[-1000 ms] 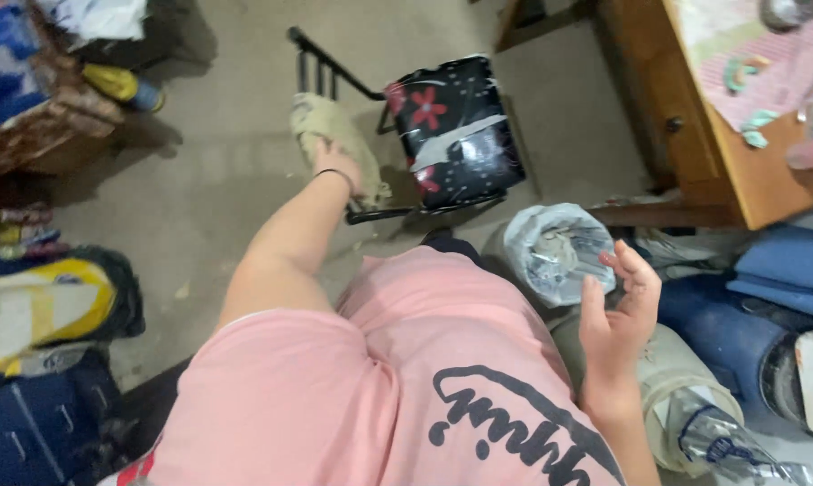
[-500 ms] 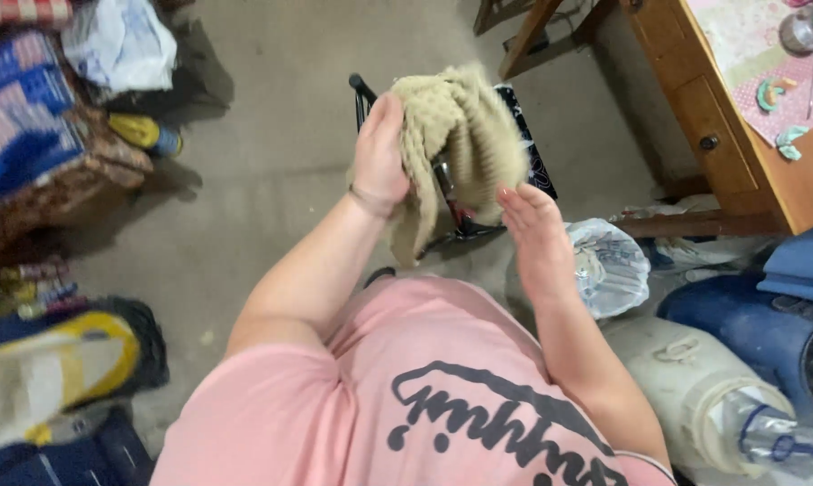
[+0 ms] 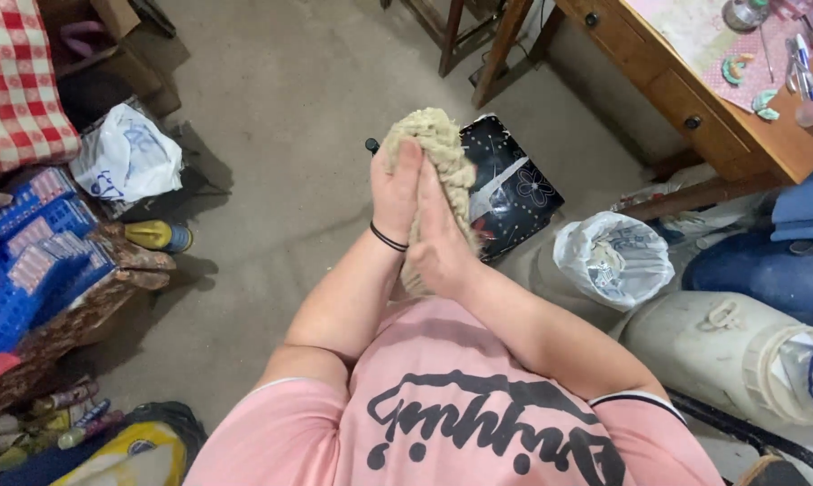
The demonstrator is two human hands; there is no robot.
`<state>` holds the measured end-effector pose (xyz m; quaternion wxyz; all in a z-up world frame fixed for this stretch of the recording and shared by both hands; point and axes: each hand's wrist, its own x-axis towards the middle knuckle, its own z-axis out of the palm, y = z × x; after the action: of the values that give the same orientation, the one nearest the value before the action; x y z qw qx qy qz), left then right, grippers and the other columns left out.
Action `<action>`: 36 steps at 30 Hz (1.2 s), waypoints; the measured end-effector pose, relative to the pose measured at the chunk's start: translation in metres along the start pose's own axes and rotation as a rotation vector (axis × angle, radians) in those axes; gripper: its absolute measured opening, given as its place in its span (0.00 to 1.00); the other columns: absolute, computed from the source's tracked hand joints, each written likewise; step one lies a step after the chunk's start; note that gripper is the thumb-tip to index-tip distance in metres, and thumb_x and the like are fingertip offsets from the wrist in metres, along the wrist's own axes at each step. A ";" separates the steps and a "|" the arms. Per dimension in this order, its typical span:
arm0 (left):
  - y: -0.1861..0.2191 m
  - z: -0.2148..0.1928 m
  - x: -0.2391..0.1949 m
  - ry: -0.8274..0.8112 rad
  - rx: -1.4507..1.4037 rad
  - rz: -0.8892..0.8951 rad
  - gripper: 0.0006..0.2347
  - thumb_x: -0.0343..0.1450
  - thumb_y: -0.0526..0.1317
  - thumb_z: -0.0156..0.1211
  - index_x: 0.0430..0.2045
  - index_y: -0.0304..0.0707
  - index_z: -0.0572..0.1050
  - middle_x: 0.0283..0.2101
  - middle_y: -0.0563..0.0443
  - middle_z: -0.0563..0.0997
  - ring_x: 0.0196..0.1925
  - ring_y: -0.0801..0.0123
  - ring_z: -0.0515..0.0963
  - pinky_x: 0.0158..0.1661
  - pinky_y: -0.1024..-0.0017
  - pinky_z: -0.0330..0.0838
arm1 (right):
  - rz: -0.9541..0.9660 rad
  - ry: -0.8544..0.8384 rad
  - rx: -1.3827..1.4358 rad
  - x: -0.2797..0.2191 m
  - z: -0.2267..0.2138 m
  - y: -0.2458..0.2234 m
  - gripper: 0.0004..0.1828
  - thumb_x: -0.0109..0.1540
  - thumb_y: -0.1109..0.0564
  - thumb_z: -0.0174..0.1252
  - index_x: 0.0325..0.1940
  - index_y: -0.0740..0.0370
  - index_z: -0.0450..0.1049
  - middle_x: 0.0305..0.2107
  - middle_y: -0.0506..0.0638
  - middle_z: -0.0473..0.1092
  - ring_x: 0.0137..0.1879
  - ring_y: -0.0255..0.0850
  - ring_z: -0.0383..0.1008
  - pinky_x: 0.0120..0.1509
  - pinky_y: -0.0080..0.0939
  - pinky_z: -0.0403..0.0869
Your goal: The person places a green dental tray into a plastic bag, then retrieves a small bottle and a cloth. They pour a blue powder into a container and mix it with a green spatula, adding water from a blue bowl to form a paste. The person continues mixing the compound in the container.
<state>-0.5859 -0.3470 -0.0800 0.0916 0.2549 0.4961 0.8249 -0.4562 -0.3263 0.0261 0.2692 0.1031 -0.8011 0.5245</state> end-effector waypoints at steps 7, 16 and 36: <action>0.116 -0.006 -0.019 0.051 -0.007 -0.345 0.28 0.83 0.59 0.41 0.70 0.36 0.66 0.75 0.37 0.62 0.76 0.58 0.58 0.76 0.53 0.46 | -0.011 -0.227 -0.514 -0.033 0.017 -0.013 0.73 0.55 0.11 0.43 0.83 0.67 0.34 0.69 0.76 0.53 0.73 0.68 0.61 0.74 0.60 0.65; 0.195 0.028 -0.027 0.294 -0.722 -0.439 0.34 0.74 0.69 0.51 0.65 0.44 0.71 0.69 0.49 0.72 0.71 0.58 0.71 0.73 0.53 0.59 | 0.300 0.123 -0.286 -0.052 -0.016 -0.048 0.37 0.64 0.21 0.45 0.53 0.52 0.77 0.49 0.46 0.79 0.56 0.45 0.80 0.60 0.43 0.77; 0.195 -0.013 -0.099 -0.222 -0.414 -0.581 0.25 0.84 0.54 0.32 0.55 0.35 0.78 0.59 0.46 0.80 0.61 0.67 0.78 0.67 0.56 0.69 | 0.207 0.328 0.427 -0.063 0.027 -0.012 0.83 0.34 0.56 0.86 0.82 0.50 0.39 0.75 0.60 0.52 0.76 0.50 0.56 0.81 0.60 0.57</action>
<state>-0.4885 -0.4924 0.0510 0.4249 0.1674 0.3574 0.8147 -0.4068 -0.3636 -0.0069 0.3122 -0.0109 -0.6246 0.7157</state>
